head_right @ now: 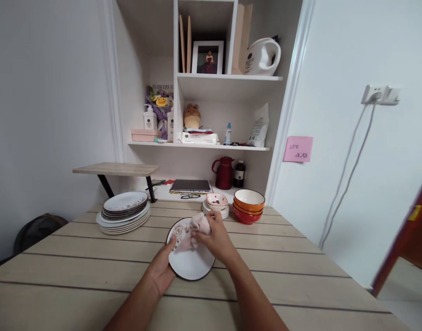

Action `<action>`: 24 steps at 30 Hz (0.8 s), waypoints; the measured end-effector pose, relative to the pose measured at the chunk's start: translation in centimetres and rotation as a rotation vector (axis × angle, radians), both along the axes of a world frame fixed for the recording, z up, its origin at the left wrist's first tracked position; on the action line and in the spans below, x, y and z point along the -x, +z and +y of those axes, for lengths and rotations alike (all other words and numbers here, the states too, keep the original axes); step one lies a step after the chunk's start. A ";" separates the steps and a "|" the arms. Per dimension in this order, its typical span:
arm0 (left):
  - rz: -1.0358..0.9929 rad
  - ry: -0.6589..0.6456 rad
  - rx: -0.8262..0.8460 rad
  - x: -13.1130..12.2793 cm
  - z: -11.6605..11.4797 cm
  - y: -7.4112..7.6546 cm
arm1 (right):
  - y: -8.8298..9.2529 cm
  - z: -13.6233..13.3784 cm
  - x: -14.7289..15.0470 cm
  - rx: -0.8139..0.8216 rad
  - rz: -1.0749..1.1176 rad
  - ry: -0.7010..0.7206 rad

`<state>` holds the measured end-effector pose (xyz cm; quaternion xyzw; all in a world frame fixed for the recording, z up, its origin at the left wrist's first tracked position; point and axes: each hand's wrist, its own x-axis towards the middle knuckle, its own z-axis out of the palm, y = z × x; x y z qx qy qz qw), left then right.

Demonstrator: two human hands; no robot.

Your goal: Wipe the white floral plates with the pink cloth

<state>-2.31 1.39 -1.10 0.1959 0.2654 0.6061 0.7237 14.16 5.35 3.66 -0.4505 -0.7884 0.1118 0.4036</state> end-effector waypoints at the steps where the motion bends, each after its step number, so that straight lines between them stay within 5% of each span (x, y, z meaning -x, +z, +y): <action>1: 0.007 0.007 0.007 0.0 -0.1 0.1 | 0.1 0.1 -0.1 -0.063 0.043 -0.050; 5: 0.034 0.030 0.037 0.0 -0.3 0.2 | -0.2 0.1 0.6 -0.192 -0.011 -0.317; 7: 0.023 0.035 0.028 0.0 -0.2 0.1 | -0.6 -0.1 1.5 -0.158 -0.144 -0.340; 12: -0.023 0.120 0.042 0.0 0.4 -0.3 | -1.6 -1.1 3.0 0.002 -0.413 -0.017; 16: -0.076 0.109 0.033 0.3 0.5 0.0 | -1.5 -1.5 2.8 0.067 -0.295 0.270; 24: -0.049 0.058 0.053 0.5 0.1 0.3 | -1.7 -1.9 3.1 0.183 -0.131 0.324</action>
